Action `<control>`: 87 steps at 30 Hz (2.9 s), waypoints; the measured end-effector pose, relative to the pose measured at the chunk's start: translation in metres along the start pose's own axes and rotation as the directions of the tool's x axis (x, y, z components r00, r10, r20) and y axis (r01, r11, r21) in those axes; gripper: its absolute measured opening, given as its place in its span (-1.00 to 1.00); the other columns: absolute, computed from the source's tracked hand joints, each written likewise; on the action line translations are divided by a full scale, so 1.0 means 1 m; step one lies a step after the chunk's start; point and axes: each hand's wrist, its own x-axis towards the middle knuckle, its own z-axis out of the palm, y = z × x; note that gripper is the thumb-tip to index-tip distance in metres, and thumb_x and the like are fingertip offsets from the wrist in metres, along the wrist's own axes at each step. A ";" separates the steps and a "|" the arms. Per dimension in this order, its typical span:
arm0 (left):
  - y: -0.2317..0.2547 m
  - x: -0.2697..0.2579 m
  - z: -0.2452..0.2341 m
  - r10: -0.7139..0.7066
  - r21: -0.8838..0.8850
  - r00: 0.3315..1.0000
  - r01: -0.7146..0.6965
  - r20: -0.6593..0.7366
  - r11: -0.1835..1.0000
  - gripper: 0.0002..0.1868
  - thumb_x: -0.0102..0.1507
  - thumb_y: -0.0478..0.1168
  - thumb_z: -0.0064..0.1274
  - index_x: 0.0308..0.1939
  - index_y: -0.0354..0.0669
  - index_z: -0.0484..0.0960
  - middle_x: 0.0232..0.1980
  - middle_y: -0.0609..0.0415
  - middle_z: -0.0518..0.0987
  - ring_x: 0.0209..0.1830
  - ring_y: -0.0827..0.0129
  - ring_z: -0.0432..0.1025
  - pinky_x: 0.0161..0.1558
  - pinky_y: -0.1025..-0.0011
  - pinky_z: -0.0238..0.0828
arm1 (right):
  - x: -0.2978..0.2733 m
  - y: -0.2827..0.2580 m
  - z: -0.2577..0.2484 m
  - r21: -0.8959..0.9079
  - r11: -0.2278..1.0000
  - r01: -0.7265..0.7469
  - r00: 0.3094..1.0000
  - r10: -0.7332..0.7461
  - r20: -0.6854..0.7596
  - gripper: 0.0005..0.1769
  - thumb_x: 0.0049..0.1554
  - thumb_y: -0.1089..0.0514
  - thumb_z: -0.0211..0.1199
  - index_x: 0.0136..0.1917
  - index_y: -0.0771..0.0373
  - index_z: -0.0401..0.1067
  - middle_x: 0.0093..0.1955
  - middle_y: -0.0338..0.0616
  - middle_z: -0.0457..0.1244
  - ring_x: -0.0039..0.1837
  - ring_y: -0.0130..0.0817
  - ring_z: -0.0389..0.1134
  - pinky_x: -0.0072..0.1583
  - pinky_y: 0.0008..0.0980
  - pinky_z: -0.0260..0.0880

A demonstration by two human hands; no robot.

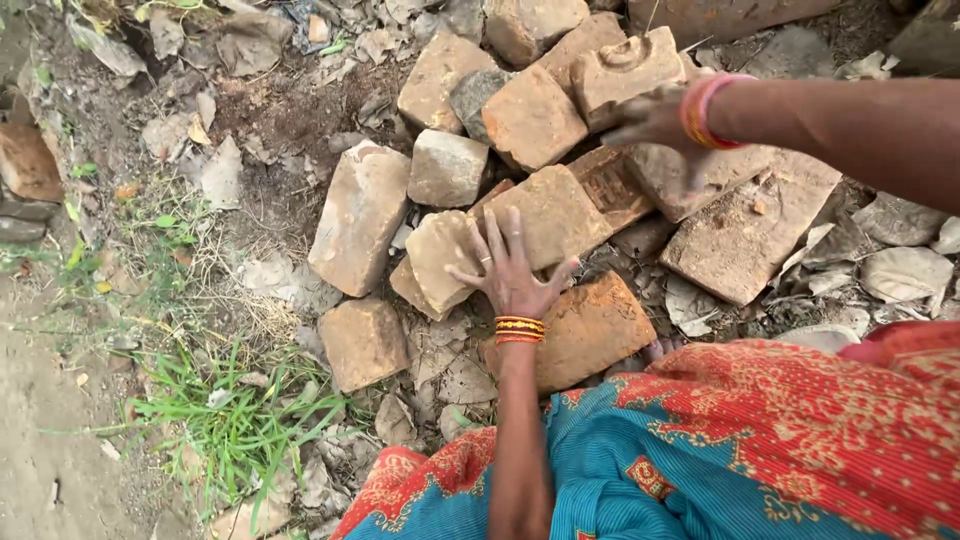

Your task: The person sits on the ground and sorts through a pile of old, weathered bricks. They pick up individual bricks, turn them over, and move them around within the pile.

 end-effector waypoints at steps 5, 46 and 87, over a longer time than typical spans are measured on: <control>0.032 0.017 -0.016 0.024 0.082 0.964 -0.047 0.266 0.996 0.38 -0.17 0.67 0.11 0.60 0.21 0.02 0.68 -0.13 -0.16 0.67 -0.15 -0.32 0.30 -0.63 -0.54 | -0.032 -0.006 0.022 -0.303 0.953 -0.018 0.965 0.097 0.245 0.75 -0.29 -0.52 0.67 0.65 -0.47 -0.68 0.77 -0.11 -0.61 0.72 0.21 -0.44 0.50 0.51 -0.19; 0.031 0.020 0.026 0.179 0.035 0.980 -0.183 0.082 0.983 0.04 0.17 0.50 0.01 0.61 0.18 0.11 0.69 -0.13 -0.08 0.66 -0.31 -0.24 0.44 -0.35 -0.03 | -0.008 0.055 0.205 0.884 0.433 -0.178 0.877 0.477 -0.057 0.50 -0.11 -0.58 0.28 0.71 0.06 -0.50 0.56 0.40 -0.04 0.53 0.23 0.09 0.47 0.13 0.16; 0.033 0.032 0.017 0.190 0.112 0.973 -0.205 0.128 0.972 0.25 0.01 0.59 0.16 0.63 0.23 0.04 0.69 -0.16 -0.13 0.69 -0.20 -0.22 0.35 -0.54 -0.09 | -0.013 -0.084 0.146 0.760 0.645 -0.081 0.500 0.686 -0.529 0.53 -0.44 -0.43 0.55 0.69 -0.22 -0.08 0.73 0.09 -0.20 0.60 0.35 -0.06 0.36 0.60 0.06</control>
